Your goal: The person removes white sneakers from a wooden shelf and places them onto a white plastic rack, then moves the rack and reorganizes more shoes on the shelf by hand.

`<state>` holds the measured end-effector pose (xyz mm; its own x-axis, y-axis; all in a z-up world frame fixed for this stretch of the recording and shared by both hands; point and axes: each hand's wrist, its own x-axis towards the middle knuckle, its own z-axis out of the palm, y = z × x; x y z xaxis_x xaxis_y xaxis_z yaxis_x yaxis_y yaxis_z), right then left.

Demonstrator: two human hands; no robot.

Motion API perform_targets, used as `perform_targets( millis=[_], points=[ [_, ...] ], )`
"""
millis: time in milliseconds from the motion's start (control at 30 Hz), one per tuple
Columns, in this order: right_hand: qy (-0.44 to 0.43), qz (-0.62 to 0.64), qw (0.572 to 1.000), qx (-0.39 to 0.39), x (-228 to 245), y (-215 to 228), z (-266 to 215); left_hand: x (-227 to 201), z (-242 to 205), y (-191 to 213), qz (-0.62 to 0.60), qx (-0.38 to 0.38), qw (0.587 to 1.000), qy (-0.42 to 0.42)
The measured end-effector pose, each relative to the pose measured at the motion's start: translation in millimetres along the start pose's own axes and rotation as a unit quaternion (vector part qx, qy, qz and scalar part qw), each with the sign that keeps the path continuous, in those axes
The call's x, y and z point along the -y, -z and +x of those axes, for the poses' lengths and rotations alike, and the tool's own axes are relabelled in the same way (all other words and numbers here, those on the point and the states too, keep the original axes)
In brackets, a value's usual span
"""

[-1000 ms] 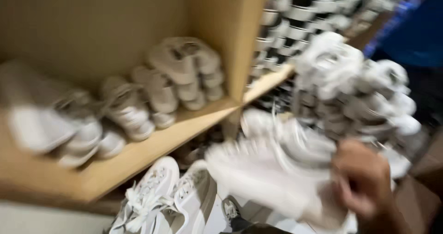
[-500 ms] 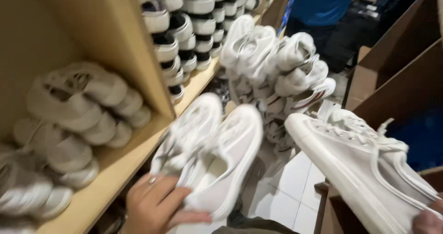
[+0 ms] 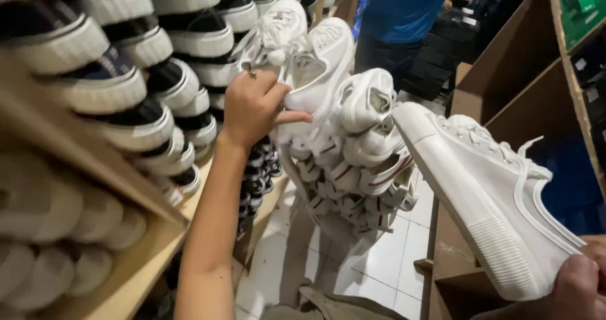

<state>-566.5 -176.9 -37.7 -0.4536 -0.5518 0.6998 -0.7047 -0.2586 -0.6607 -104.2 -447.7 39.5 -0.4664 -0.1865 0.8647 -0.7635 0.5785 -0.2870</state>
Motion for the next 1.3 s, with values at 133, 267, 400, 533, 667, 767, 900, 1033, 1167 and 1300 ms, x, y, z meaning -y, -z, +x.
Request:
perform_targets(
  millis=[133,267,400,533,667,767,900,1033,1167,1300],
  points=[
    [0.024,-0.005,1.000,-0.018,18,-27,10,27,-4,-51,0.014,-0.013,0.999,-0.033],
    [0.081,0.004,0.994,-0.068,65,-70,36,42,-18,-84,-0.005,-0.005,0.999,-0.051],
    [0.088,-0.034,0.987,-0.129,110,-120,59,53,-48,-114,0.002,0.052,0.998,-0.040],
    [0.113,-0.141,0.982,-0.055,106,-157,84,49,-56,-116,-0.034,0.111,0.993,-0.018],
    [0.207,-0.099,0.971,-0.073,108,-212,112,41,-51,-106,-0.073,0.206,0.973,0.076],
    [0.238,-0.107,0.964,-0.047,98,-242,130,32,-45,-98,-0.044,0.256,0.960,0.107],
    [0.286,-0.160,0.944,-0.022,81,-277,144,24,-50,-101,-0.023,0.268,0.955,0.122],
    [0.336,-0.136,0.931,-0.041,48,-304,152,21,-58,-106,-0.076,0.232,0.958,0.147],
    [0.319,-0.160,0.934,-0.029,46,-314,149,19,-59,-107,-0.084,0.222,0.958,0.158],
    [0.312,-0.154,0.937,-0.028,44,-319,144,17,-58,-104,-0.087,0.213,0.959,0.162]
  ],
)
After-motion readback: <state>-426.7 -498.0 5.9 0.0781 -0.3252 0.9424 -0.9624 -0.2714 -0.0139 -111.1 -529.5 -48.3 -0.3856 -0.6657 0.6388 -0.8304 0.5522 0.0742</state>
